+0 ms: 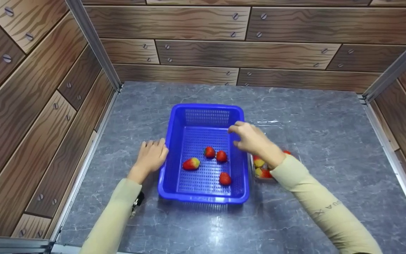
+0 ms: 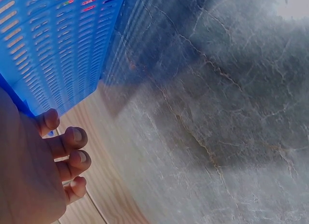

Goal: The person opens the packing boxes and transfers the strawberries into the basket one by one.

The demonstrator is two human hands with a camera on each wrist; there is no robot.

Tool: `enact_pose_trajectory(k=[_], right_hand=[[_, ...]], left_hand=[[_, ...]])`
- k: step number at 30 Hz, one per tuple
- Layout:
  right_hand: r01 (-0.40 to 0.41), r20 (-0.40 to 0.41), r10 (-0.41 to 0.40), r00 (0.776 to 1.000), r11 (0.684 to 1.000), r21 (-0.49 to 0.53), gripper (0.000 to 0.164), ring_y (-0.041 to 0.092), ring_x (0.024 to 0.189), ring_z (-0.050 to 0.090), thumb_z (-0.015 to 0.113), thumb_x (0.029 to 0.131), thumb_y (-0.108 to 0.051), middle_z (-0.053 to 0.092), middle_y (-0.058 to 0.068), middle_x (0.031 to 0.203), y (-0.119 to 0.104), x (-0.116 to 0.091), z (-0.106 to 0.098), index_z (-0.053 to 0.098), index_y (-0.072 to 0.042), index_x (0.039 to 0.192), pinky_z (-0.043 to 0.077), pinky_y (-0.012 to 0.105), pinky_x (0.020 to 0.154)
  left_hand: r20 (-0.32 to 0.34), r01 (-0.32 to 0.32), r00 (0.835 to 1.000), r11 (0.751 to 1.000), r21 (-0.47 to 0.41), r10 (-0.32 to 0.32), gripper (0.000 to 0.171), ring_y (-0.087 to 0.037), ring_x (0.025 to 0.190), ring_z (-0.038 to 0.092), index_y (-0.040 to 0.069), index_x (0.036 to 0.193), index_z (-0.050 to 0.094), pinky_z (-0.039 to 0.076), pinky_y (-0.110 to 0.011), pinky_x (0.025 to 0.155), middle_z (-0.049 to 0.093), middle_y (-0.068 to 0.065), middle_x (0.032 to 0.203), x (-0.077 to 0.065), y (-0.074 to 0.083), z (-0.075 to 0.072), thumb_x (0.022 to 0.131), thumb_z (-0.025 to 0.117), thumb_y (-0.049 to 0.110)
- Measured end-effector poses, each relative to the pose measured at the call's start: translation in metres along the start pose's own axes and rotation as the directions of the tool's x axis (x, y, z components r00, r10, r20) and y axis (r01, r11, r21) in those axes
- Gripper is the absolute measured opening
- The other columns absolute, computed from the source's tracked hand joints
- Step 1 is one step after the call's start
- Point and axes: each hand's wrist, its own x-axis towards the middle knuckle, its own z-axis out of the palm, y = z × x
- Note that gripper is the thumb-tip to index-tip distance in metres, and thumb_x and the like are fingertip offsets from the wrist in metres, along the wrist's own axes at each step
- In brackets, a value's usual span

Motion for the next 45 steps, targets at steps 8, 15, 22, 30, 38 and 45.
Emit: enact_pose_trajectory(k=[8, 15, 22, 30, 38, 45], right_hand=[[-0.036, -0.026, 0.037, 0.999, 0.999, 0.022, 0.030, 0.034, 0.085, 0.066, 0.074, 0.074, 0.000, 0.068, 0.016, 0.102, 0.025, -0.014, -0.011, 0.071, -0.001, 0.104, 0.054, 0.049, 0.074], [-0.056, -0.044, 0.057, 0.997, 0.998, 0.022, 0.028, 0.034, 0.088, 0.066, 0.075, 0.073, 0.000, 0.069, 0.015, 0.099, 0.048, -0.031, -0.010, 0.071, -0.002, 0.101, 0.053, 0.050, 0.076], [-0.112, 0.000, 0.112, 0.994, 0.994, 0.004, 0.028, 0.036, 0.088, 0.065, 0.074, 0.071, 0.002, 0.068, 0.017, 0.096, 0.065, -0.053, -0.005, 0.069, 0.001, 0.098, 0.053, 0.051, 0.072], [-0.193, 0.095, 0.193, 0.977, 0.981, -0.003, 0.030, 0.036, 0.084, 0.065, 0.071, 0.067, 0.003, 0.067, 0.017, 0.092, 0.078, -0.083, 0.006, 0.070, 0.002, 0.097, 0.053, 0.052, 0.070], [-0.267, 0.279, 0.245, 0.929, 0.963, 0.045, 0.026, 0.030, 0.079, 0.064, 0.079, 0.073, -0.009, 0.068, 0.017, 0.088, 0.083, -0.102, 0.013, 0.071, 0.002, 0.096, 0.053, 0.049, 0.071], [-0.281, 0.274, 0.256, 0.927, 0.958, 0.052, 0.025, 0.026, 0.076, 0.057, 0.079, 0.069, -0.005, 0.061, 0.012, 0.087, 0.082, -0.107, 0.022, 0.072, -0.001, 0.092, 0.050, 0.045, 0.068]], left_hand=[[0.009, 0.009, 1.000, 1.000, -0.009, -0.009, 0.027, -0.040, 0.091, 0.057, 0.002, 0.106, 0.053, 0.035, -0.053, 0.083, 0.065, -0.018, 0.097, 0.000, -0.001, 0.001, 0.102, 0.034, 0.021], [0.022, 0.009, 1.000, 1.000, -0.015, -0.008, 0.029, -0.041, 0.094, 0.057, 0.001, 0.110, 0.054, 0.035, -0.054, 0.086, 0.065, -0.019, 0.101, 0.001, -0.001, 0.000, 0.103, 0.034, 0.021], [0.016, 0.000, 1.000, 1.000, -0.008, 0.000, 0.027, -0.040, 0.090, 0.056, 0.003, 0.104, 0.053, 0.035, -0.053, 0.083, 0.065, -0.018, 0.095, 0.001, -0.001, 0.000, 0.103, 0.033, 0.021], [-0.015, -0.017, 1.000, 1.000, 0.014, 0.018, 0.023, -0.041, 0.087, 0.058, 0.002, 0.101, 0.052, 0.036, -0.052, 0.079, 0.064, -0.019, 0.091, 0.000, -0.001, 0.001, 0.102, 0.037, 0.019], [0.003, -0.012, 1.000, 1.000, 0.009, 0.012, 0.028, -0.040, 0.090, 0.057, 0.003, 0.106, 0.053, 0.035, -0.052, 0.081, 0.065, -0.018, 0.095, 0.001, -0.002, 0.000, 0.102, 0.033, 0.022], [0.009, -0.009, 1.000, 1.000, -0.003, 0.009, 0.026, -0.040, 0.087, 0.057, 0.003, 0.103, 0.052, 0.035, -0.052, 0.081, 0.064, -0.018, 0.091, 0.001, -0.002, 0.002, 0.103, 0.033, 0.021]])
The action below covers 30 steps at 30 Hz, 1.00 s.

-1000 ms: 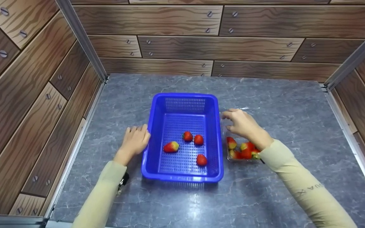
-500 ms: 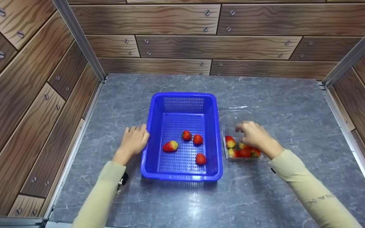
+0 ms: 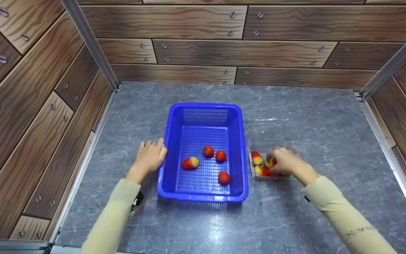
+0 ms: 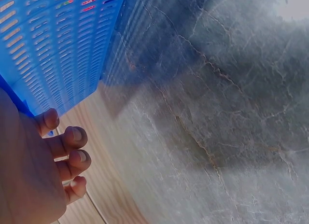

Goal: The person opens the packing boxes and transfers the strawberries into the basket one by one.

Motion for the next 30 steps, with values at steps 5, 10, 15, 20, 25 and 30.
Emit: enact_pose_trajectory(k=[5, 10, 15, 20, 25, 30], right_hand=[[0.042, -0.070, -0.044, 0.997, 0.999, -0.023, 0.025, 0.025, 0.070, 0.052, 0.074, 0.063, 0.000, 0.053, 0.008, 0.082, 0.000, 0.000, 0.007, 0.071, -0.003, 0.087, 0.046, 0.041, 0.061], [0.059, -0.099, -0.062, 0.993, 0.998, -0.036, 0.026, 0.025, 0.069, 0.050, 0.074, 0.063, 0.000, 0.052, 0.007, 0.081, 0.001, 0.002, 0.011, 0.071, -0.004, 0.089, 0.044, 0.040, 0.060], [0.047, -0.103, -0.053, 0.993, 0.997, -0.058, 0.027, 0.028, 0.073, 0.054, 0.074, 0.066, 0.000, 0.056, 0.009, 0.083, 0.002, 0.005, 0.015, 0.072, -0.003, 0.092, 0.048, 0.047, 0.064], [0.061, -0.147, -0.071, 0.987, 0.996, -0.071, 0.024, 0.032, 0.074, 0.059, 0.071, 0.067, 0.003, 0.059, 0.012, 0.082, 0.005, 0.009, 0.021, 0.072, -0.001, 0.090, 0.051, 0.050, 0.069], [0.059, -0.184, -0.071, 0.980, 0.996, -0.073, 0.020, 0.033, 0.074, 0.061, 0.068, 0.069, 0.003, 0.061, 0.012, 0.081, 0.007, 0.011, 0.025, 0.072, -0.001, 0.088, 0.052, 0.050, 0.070], [0.032, -0.173, -0.041, 0.984, 0.998, -0.051, 0.022, 0.033, 0.075, 0.061, 0.069, 0.067, 0.002, 0.063, 0.014, 0.083, 0.008, 0.013, 0.024, 0.072, -0.002, 0.088, 0.052, 0.051, 0.069]], left_hand=[[-0.008, 0.005, 1.000, 1.000, 0.002, -0.005, 0.024, -0.040, 0.089, 0.057, 0.004, 0.102, 0.052, 0.035, -0.053, 0.081, 0.064, -0.018, 0.092, 0.001, 0.000, 0.000, 0.102, 0.034, 0.021], [-0.015, 0.000, 1.000, 1.000, 0.003, 0.000, 0.025, -0.041, 0.090, 0.058, 0.002, 0.105, 0.053, 0.035, -0.052, 0.080, 0.065, -0.019, 0.093, -0.001, 0.001, -0.001, 0.102, 0.035, 0.020], [-0.013, 0.000, 1.000, 1.000, 0.005, 0.000, 0.027, -0.041, 0.093, 0.058, 0.001, 0.110, 0.054, 0.036, -0.053, 0.082, 0.065, -0.020, 0.097, -0.001, 0.001, -0.001, 0.103, 0.035, 0.020], [-0.003, 0.004, 1.000, 1.000, -0.001, -0.004, 0.027, -0.041, 0.094, 0.058, 0.001, 0.110, 0.054, 0.035, -0.054, 0.084, 0.065, -0.020, 0.099, 0.000, 0.001, -0.001, 0.103, 0.035, 0.020], [0.018, 0.012, 1.000, 1.000, -0.004, -0.012, 0.027, -0.041, 0.095, 0.057, 0.003, 0.107, 0.053, 0.035, -0.054, 0.085, 0.064, -0.018, 0.098, 0.000, 0.001, -0.001, 0.103, 0.033, 0.021], [0.032, 0.019, 0.999, 1.000, -0.017, -0.019, 0.028, -0.041, 0.095, 0.056, 0.004, 0.107, 0.052, 0.034, -0.053, 0.086, 0.064, -0.018, 0.098, 0.000, 0.000, -0.001, 0.103, 0.031, 0.022]])
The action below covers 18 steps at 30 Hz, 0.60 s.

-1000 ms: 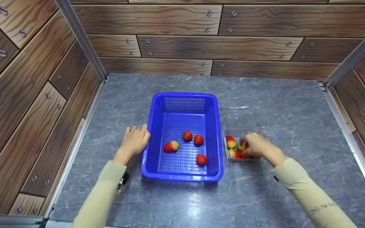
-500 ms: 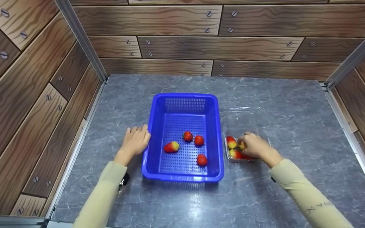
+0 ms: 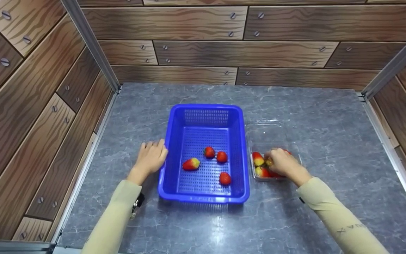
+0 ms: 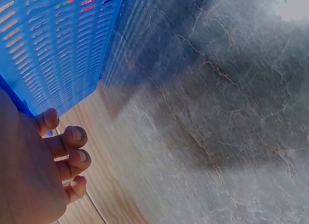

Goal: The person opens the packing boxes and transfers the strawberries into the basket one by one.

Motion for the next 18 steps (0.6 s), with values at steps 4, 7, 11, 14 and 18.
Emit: enact_pose_trajectory(k=[4, 7, 11, 14, 18], right_hand=[[-0.001, 0.012, 0.001, 1.000, 1.000, 0.015, 0.024, 0.033, 0.074, 0.061, 0.069, 0.064, 0.004, 0.064, 0.015, 0.082, 0.000, 0.001, -0.004, 0.070, 0.000, 0.087, 0.051, 0.052, 0.067], [-0.002, 0.025, 0.001, 1.000, 1.000, 0.025, 0.025, 0.033, 0.074, 0.061, 0.070, 0.063, 0.004, 0.065, 0.017, 0.083, 0.000, 0.002, -0.008, 0.069, 0.001, 0.088, 0.051, 0.052, 0.067], [-0.014, 0.035, 0.013, 0.999, 0.999, 0.035, 0.025, 0.032, 0.072, 0.060, 0.071, 0.063, 0.003, 0.066, 0.017, 0.083, -0.001, 0.002, -0.010, 0.068, 0.001, 0.088, 0.051, 0.051, 0.065], [-0.020, 0.039, 0.019, 0.999, 0.999, 0.042, 0.025, 0.031, 0.070, 0.059, 0.071, 0.064, 0.003, 0.066, 0.017, 0.083, -0.002, 0.002, -0.013, 0.068, 0.002, 0.088, 0.051, 0.050, 0.063], [-0.028, 0.051, 0.025, 0.998, 0.998, 0.056, 0.026, 0.032, 0.072, 0.060, 0.071, 0.065, 0.003, 0.067, 0.020, 0.086, -0.003, 0.003, -0.017, 0.068, 0.004, 0.091, 0.051, 0.049, 0.064]], left_hand=[[-0.006, -0.001, 1.000, 1.000, -0.006, 0.001, 0.028, -0.041, 0.096, 0.056, 0.004, 0.106, 0.052, 0.034, -0.054, 0.087, 0.064, -0.018, 0.099, 0.000, 0.000, 0.001, 0.103, 0.031, 0.022], [-0.008, -0.006, 1.000, 1.000, -0.004, 0.006, 0.027, -0.042, 0.094, 0.056, 0.004, 0.104, 0.051, 0.034, -0.054, 0.085, 0.064, -0.017, 0.096, 0.000, -0.001, 0.001, 0.103, 0.031, 0.021], [-0.014, -0.007, 1.000, 1.000, 0.003, 0.007, 0.025, -0.042, 0.092, 0.057, 0.004, 0.102, 0.051, 0.034, -0.054, 0.085, 0.065, -0.017, 0.094, 0.000, -0.001, 0.002, 0.102, 0.032, 0.020], [-0.016, -0.003, 1.000, 1.000, 0.005, 0.003, 0.027, -0.042, 0.094, 0.057, 0.003, 0.104, 0.052, 0.035, -0.056, 0.087, 0.065, -0.018, 0.097, 0.000, -0.001, 0.002, 0.102, 0.032, 0.021], [-0.010, 0.001, 1.000, 1.000, 0.001, -0.001, 0.030, -0.042, 0.097, 0.057, 0.002, 0.108, 0.053, 0.034, -0.057, 0.090, 0.065, -0.019, 0.101, 0.001, -0.001, 0.001, 0.102, 0.032, 0.022]])
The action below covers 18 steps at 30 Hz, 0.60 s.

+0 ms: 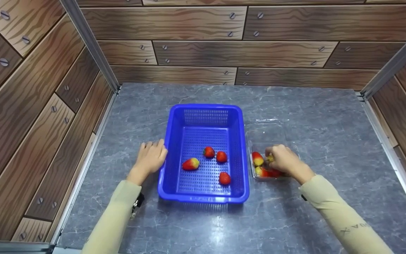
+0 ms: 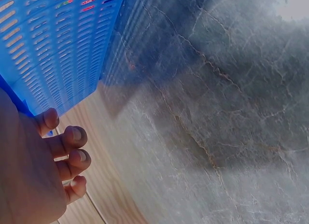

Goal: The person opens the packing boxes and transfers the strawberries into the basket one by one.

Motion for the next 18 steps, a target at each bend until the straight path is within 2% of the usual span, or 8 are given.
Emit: enact_pose_trajectory(k=[7, 13, 18], right_hand=[[0.007, 0.000, -0.007, 1.000, 1.000, 0.006, 0.026, 0.034, 0.078, 0.063, 0.073, 0.067, 0.003, 0.067, 0.020, 0.088, -0.007, 0.001, -0.010, 0.068, 0.004, 0.093, 0.053, 0.051, 0.070], [0.030, -0.022, -0.031, 0.999, 0.999, -0.013, 0.025, 0.035, 0.078, 0.063, 0.073, 0.068, 0.003, 0.065, 0.018, 0.086, -0.016, 0.003, -0.022, 0.069, 0.003, 0.093, 0.053, 0.051, 0.069], [0.019, -0.025, -0.020, 0.999, 0.999, -0.031, 0.028, 0.035, 0.078, 0.061, 0.074, 0.067, 0.002, 0.062, 0.017, 0.088, -0.021, 0.006, -0.034, 0.068, 0.002, 0.095, 0.053, 0.051, 0.068]], left_hand=[[0.001, -0.009, 1.000, 1.000, -0.005, 0.009, 0.031, -0.042, 0.097, 0.057, 0.002, 0.109, 0.053, 0.034, -0.057, 0.089, 0.065, -0.019, 0.102, -0.001, -0.001, 0.000, 0.103, 0.031, 0.023], [0.011, 0.001, 1.000, 1.000, -0.003, -0.001, 0.030, -0.042, 0.097, 0.056, 0.003, 0.108, 0.053, 0.034, -0.056, 0.089, 0.065, -0.018, 0.101, 0.000, -0.001, 0.000, 0.104, 0.031, 0.023], [-0.002, -0.005, 1.000, 1.000, 0.010, 0.005, 0.029, -0.041, 0.094, 0.057, 0.003, 0.106, 0.053, 0.035, -0.055, 0.087, 0.065, -0.018, 0.098, -0.001, 0.000, 0.000, 0.103, 0.032, 0.023]])
